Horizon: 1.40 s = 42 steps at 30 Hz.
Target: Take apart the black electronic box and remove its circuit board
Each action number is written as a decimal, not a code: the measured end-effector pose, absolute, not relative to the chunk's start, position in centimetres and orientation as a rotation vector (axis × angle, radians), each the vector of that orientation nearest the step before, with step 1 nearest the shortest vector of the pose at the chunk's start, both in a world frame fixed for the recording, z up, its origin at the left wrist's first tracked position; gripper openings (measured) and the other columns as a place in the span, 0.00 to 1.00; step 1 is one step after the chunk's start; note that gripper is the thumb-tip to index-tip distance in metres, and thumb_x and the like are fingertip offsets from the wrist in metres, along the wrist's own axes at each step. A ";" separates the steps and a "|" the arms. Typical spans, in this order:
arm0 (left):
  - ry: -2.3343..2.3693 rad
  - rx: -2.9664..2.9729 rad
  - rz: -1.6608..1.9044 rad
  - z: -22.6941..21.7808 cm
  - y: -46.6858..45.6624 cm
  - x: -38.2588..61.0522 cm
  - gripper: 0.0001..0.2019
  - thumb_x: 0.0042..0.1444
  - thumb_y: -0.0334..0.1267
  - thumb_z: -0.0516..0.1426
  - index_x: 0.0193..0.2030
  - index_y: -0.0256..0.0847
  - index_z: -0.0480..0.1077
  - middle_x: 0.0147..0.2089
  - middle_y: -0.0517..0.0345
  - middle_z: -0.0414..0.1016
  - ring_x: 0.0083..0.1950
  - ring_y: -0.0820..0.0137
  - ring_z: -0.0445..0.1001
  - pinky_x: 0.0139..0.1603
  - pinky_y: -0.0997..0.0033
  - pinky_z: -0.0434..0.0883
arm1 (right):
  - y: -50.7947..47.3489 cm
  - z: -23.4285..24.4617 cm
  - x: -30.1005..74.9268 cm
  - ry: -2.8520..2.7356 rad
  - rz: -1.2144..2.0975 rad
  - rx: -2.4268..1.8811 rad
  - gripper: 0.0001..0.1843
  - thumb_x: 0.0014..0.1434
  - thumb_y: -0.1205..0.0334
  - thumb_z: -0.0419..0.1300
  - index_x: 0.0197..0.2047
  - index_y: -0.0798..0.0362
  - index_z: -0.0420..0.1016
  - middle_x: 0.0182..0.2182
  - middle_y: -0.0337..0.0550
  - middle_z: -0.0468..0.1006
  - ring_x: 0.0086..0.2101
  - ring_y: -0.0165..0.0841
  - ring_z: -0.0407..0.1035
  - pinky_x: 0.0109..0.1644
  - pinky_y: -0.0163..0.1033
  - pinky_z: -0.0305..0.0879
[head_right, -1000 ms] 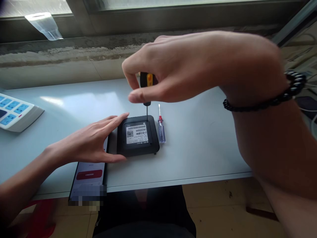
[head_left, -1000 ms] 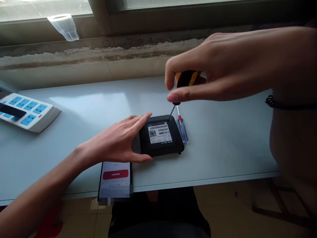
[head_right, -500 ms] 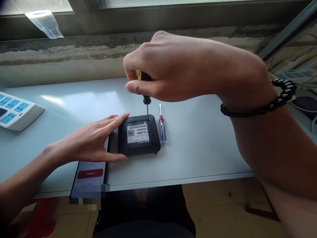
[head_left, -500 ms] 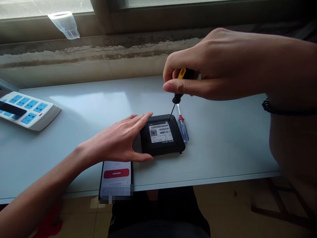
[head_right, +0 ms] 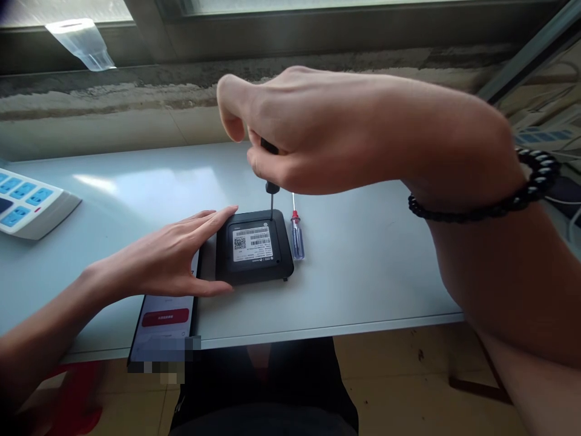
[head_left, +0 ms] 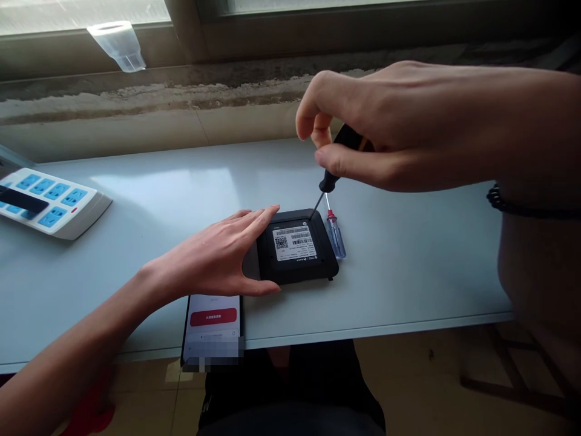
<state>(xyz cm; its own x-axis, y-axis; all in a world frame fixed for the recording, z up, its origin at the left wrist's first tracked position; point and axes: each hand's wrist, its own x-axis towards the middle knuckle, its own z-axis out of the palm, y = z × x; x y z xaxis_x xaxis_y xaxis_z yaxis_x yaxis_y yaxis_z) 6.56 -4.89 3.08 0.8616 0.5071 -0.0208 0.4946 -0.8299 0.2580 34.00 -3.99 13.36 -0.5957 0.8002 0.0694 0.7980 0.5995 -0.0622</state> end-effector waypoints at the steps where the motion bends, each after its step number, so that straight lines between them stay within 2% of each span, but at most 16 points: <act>1: 0.759 2.783 0.072 3.1 -4.9 6.5 0.53 0.62 0.62 0.60 0.79 0.25 0.43 0.72 0.26 0.63 0.72 0.43 0.66 0.67 0.48 0.72 | -4.0 13.4 34.2 -2.744 0.079 -1.316 0.15 0.64 0.55 0.53 0.54 0.45 0.64 0.39 0.36 0.75 0.29 0.28 0.65 0.32 0.38 0.54; 3: 0.756 2.788 0.079 3.0 -4.9 6.5 0.53 0.62 0.61 0.60 0.78 0.24 0.43 0.72 0.26 0.64 0.72 0.43 0.66 0.67 0.48 0.72 | -3.9 13.5 34.4 -2.771 0.118 -1.224 0.20 0.60 0.57 0.55 0.56 0.42 0.62 0.44 0.36 0.75 0.31 0.28 0.66 0.32 0.38 0.56; 4: 0.755 2.789 0.082 3.0 -4.9 6.5 0.53 0.61 0.61 0.60 0.78 0.25 0.43 0.72 0.26 0.64 0.72 0.43 0.66 0.67 0.47 0.72 | -3.9 13.5 34.4 -2.776 0.110 -1.209 0.21 0.60 0.54 0.56 0.56 0.42 0.62 0.44 0.37 0.74 0.31 0.29 0.66 0.32 0.38 0.56; 8: 0.745 2.796 0.092 3.0 -4.9 6.6 0.53 0.61 0.60 0.60 0.78 0.25 0.43 0.71 0.26 0.65 0.71 0.43 0.67 0.66 0.47 0.72 | -3.8 13.3 34.2 -2.729 0.026 -1.361 0.20 0.65 0.39 0.52 0.50 0.44 0.66 0.35 0.39 0.73 0.33 0.33 0.67 0.33 0.40 0.55; 10: 0.732 2.808 0.105 3.0 -4.9 6.6 0.52 0.62 0.60 0.60 0.78 0.24 0.43 0.71 0.26 0.65 0.71 0.43 0.67 0.66 0.48 0.72 | -3.6 13.2 34.2 -2.704 0.034 -1.404 0.16 0.66 0.43 0.52 0.49 0.44 0.68 0.33 0.38 0.74 0.35 0.35 0.69 0.36 0.40 0.56; 12: 0.719 2.816 0.118 2.9 -4.9 6.6 0.52 0.62 0.60 0.60 0.78 0.25 0.43 0.71 0.26 0.65 0.71 0.43 0.68 0.67 0.47 0.71 | -3.5 13.2 34.4 -2.699 0.077 -1.365 0.14 0.64 0.50 0.55 0.51 0.42 0.67 0.38 0.36 0.75 0.35 0.32 0.69 0.35 0.39 0.56; 16: 0.699 2.807 0.137 2.9 -4.9 6.7 0.52 0.62 0.61 0.59 0.78 0.27 0.43 0.73 0.28 0.63 0.73 0.44 0.65 0.71 0.46 0.67 | -3.6 13.4 34.9 -2.744 0.163 -1.203 0.22 0.59 0.56 0.59 0.56 0.39 0.66 0.49 0.33 0.75 0.32 0.28 0.67 0.32 0.38 0.58; 19: 0.733 2.776 0.098 3.0 -4.8 7.0 0.56 0.59 0.67 0.59 0.78 0.25 0.44 0.74 0.27 0.60 0.75 0.43 0.62 0.73 0.46 0.65 | -3.9 13.6 34.6 -2.718 0.172 -1.276 0.17 0.62 0.49 0.59 0.53 0.43 0.70 0.43 0.36 0.78 0.33 0.29 0.69 0.33 0.39 0.58; 22: 0.777 2.751 0.048 3.1 -4.7 7.5 0.59 0.56 0.71 0.59 0.78 0.25 0.44 0.75 0.28 0.59 0.75 0.42 0.61 0.73 0.46 0.65 | -3.9 13.6 34.1 -2.701 0.188 -1.368 0.18 0.65 0.42 0.54 0.47 0.46 0.72 0.33 0.37 0.78 0.32 0.32 0.69 0.35 0.40 0.56; 26: 0.766 2.790 0.003 3.5 -4.6 8.4 0.60 0.55 0.71 0.60 0.78 0.24 0.46 0.75 0.29 0.60 0.74 0.44 0.63 0.73 0.49 0.63 | -3.6 13.7 34.3 -2.728 0.121 -1.328 0.12 0.63 0.51 0.56 0.43 0.46 0.75 0.28 0.35 0.78 0.27 0.30 0.67 0.34 0.41 0.55; 28: 0.745 2.817 -0.017 3.8 -4.6 8.9 0.60 0.55 0.70 0.61 0.78 0.22 0.46 0.75 0.28 0.60 0.74 0.44 0.64 0.74 0.50 0.61 | -3.5 13.9 34.5 -2.753 0.093 -1.280 0.11 0.60 0.52 0.57 0.40 0.45 0.78 0.24 0.34 0.75 0.23 0.30 0.65 0.31 0.41 0.53; 29: 0.740 2.824 -0.024 3.9 -4.7 9.2 0.60 0.55 0.69 0.61 0.78 0.22 0.45 0.74 0.28 0.61 0.74 0.44 0.64 0.74 0.51 0.61 | -3.5 14.0 34.6 -2.758 0.076 -1.278 0.12 0.61 0.49 0.57 0.39 0.45 0.79 0.21 0.33 0.73 0.22 0.29 0.63 0.30 0.41 0.52; 32: 0.752 2.812 -0.040 4.2 -4.9 9.8 0.58 0.55 0.65 0.63 0.77 0.22 0.45 0.73 0.29 0.64 0.71 0.45 0.67 0.73 0.51 0.62 | -3.7 14.2 34.5 -2.757 0.005 -1.327 0.26 0.67 0.39 0.51 0.31 0.48 0.78 0.15 0.34 0.64 0.19 0.26 0.55 0.31 0.41 0.51; 34: 0.767 2.792 -0.030 4.2 -5.1 10.0 0.55 0.56 0.62 0.63 0.77 0.23 0.46 0.72 0.30 0.65 0.70 0.45 0.69 0.71 0.50 0.65 | -3.8 14.2 34.6 -2.769 -0.025 -1.340 0.27 0.69 0.42 0.51 0.29 0.50 0.77 0.15 0.34 0.61 0.19 0.24 0.51 0.32 0.41 0.50; 37: 0.788 2.761 0.000 4.0 -5.3 10.1 0.52 0.57 0.60 0.61 0.76 0.26 0.47 0.71 0.30 0.66 0.69 0.43 0.70 0.68 0.48 0.68 | -3.6 14.1 35.1 -2.811 -0.002 -1.279 0.17 0.68 0.51 0.56 0.32 0.49 0.78 0.16 0.32 0.64 0.18 0.24 0.54 0.29 0.39 0.47; 42: 0.817 2.730 0.004 3.6 -5.3 9.9 0.52 0.56 0.60 0.61 0.77 0.27 0.46 0.73 0.29 0.64 0.71 0.43 0.68 0.67 0.48 0.70 | -3.0 13.9 36.6 -2.896 0.017 -1.243 0.10 0.65 0.51 0.58 0.37 0.44 0.78 0.21 0.30 0.71 0.19 0.25 0.58 0.25 0.39 0.49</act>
